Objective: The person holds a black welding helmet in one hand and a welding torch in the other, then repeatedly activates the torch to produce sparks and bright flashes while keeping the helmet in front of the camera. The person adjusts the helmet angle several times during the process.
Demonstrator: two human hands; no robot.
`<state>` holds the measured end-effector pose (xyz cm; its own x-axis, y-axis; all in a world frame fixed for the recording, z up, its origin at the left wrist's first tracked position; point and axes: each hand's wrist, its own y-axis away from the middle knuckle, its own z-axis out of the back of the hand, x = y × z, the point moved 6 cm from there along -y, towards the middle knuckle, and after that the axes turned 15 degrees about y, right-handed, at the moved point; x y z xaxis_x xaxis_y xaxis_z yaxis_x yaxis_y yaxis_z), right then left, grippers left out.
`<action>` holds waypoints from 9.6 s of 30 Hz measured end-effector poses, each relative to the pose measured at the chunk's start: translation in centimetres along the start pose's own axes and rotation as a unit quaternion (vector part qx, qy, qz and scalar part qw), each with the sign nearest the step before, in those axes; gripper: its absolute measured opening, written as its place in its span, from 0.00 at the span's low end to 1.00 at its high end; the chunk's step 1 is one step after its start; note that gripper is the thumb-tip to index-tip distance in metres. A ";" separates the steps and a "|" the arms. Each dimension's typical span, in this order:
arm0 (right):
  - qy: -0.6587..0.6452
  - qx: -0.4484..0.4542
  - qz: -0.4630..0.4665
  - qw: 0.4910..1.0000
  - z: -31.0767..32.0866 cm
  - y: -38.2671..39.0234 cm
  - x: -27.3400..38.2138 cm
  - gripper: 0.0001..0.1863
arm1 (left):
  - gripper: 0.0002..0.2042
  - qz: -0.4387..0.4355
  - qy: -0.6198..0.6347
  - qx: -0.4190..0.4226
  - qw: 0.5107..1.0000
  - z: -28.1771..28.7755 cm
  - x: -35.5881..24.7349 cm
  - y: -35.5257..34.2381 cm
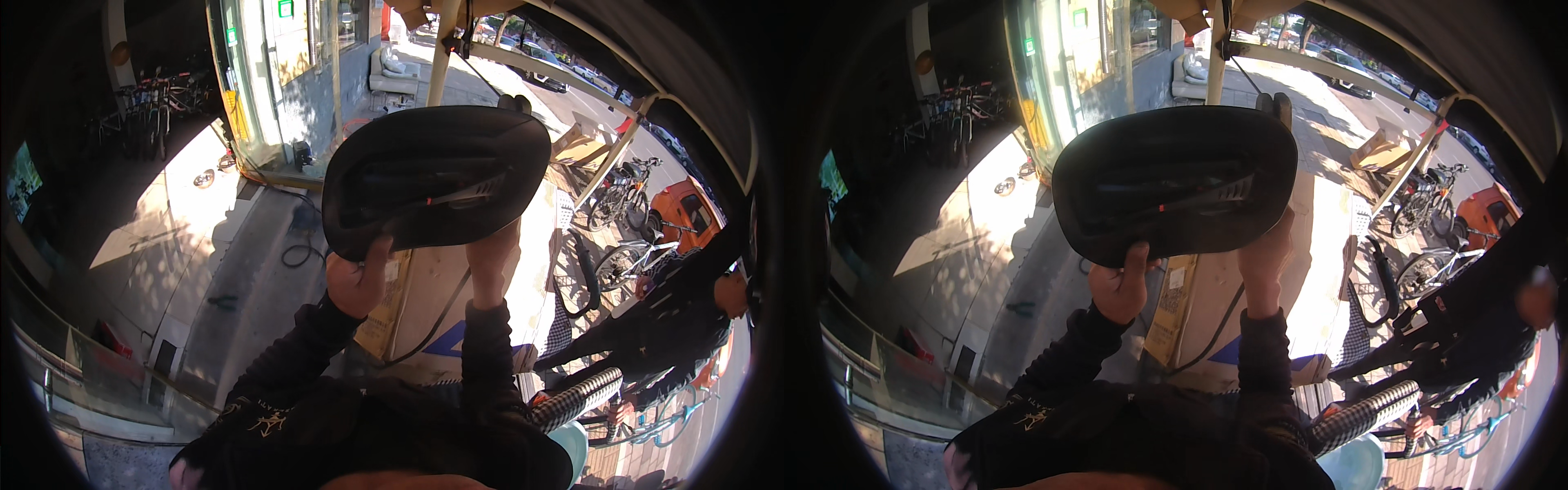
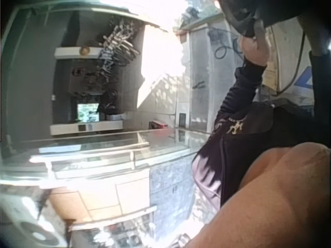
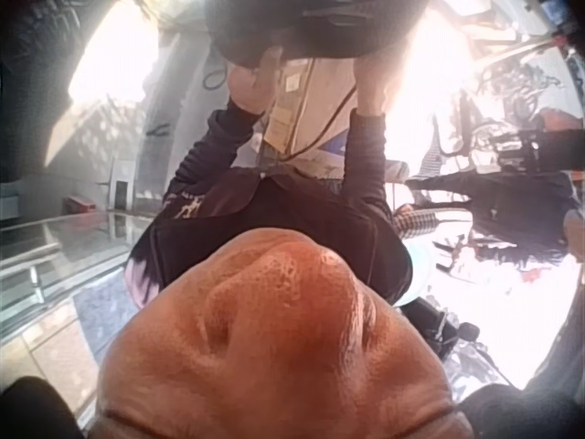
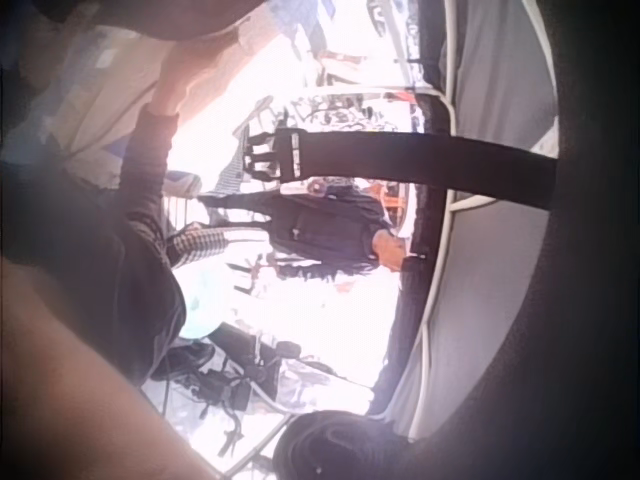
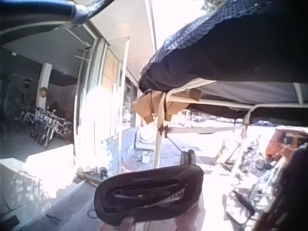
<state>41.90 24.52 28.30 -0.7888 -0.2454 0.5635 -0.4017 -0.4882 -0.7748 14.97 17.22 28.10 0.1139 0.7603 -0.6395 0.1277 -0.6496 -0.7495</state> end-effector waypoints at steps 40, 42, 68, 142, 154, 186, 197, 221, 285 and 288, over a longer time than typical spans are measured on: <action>-0.244 0.138 -0.202 0.938 3.7 -0.5 -0.6 0.19 | 0.12 -0.002 0.044 -0.025 0.999 -0.7 -0.8 1.7; -0.222 0.143 -0.213 0.941 3.4 -0.7 -0.6 0.16 | 0.15 0.001 0.029 -0.001 1.000 -0.5 -0.7 1.6; -0.206 0.165 -0.229 0.937 2.4 -0.8 -1.2 0.14 | 0.12 -0.003 0.031 -0.020 0.999 -1.1 -0.1 0.3; -0.232 0.155 -0.208 0.938 2.0 -0.3 -0.6 0.09 | 0.14 -0.013 0.014 0.001 1.000 -1.5 -1.4 0.6; -0.217 0.171 -0.228 0.934 1.3 -0.3 -0.8 0.09 | 0.11 -0.011 0.027 -0.017 0.999 -3.3 -2.0 -2.7; -0.231 0.157 -0.209 0.937 2.1 -0.2 -0.1 0.17 | 0.15 0.015 0.039 -0.050 0.998 -1.3 -0.1 -0.1; -0.236 0.150 -0.216 0.935 2.5 -0.4 1.1 0.13 | 0.16 0.015 0.022 -0.035 0.999 -1.2 0.0 -0.3; -0.233 0.149 -0.215 0.937 2.1 0.1 -0.7 0.14 | 0.12 0.018 0.019 -0.055 0.998 -1.6 0.9 -0.2; -0.235 0.139 -0.204 0.940 2.6 0.1 -0.4 0.14 | 0.17 0.028 0.008 -0.035 0.999 -1.0 0.9 0.0; -0.251 0.137 -0.194 0.938 2.4 0.3 -0.9 0.17 | 0.18 0.022 0.004 -0.042 0.999 -1.0 0.8 0.0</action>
<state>43.64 22.61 28.25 -0.2623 -0.3342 0.9053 -0.4244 -0.8026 -0.4193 16.03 17.84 27.80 0.1301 0.7308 -0.6701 0.2048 -0.6811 -0.7030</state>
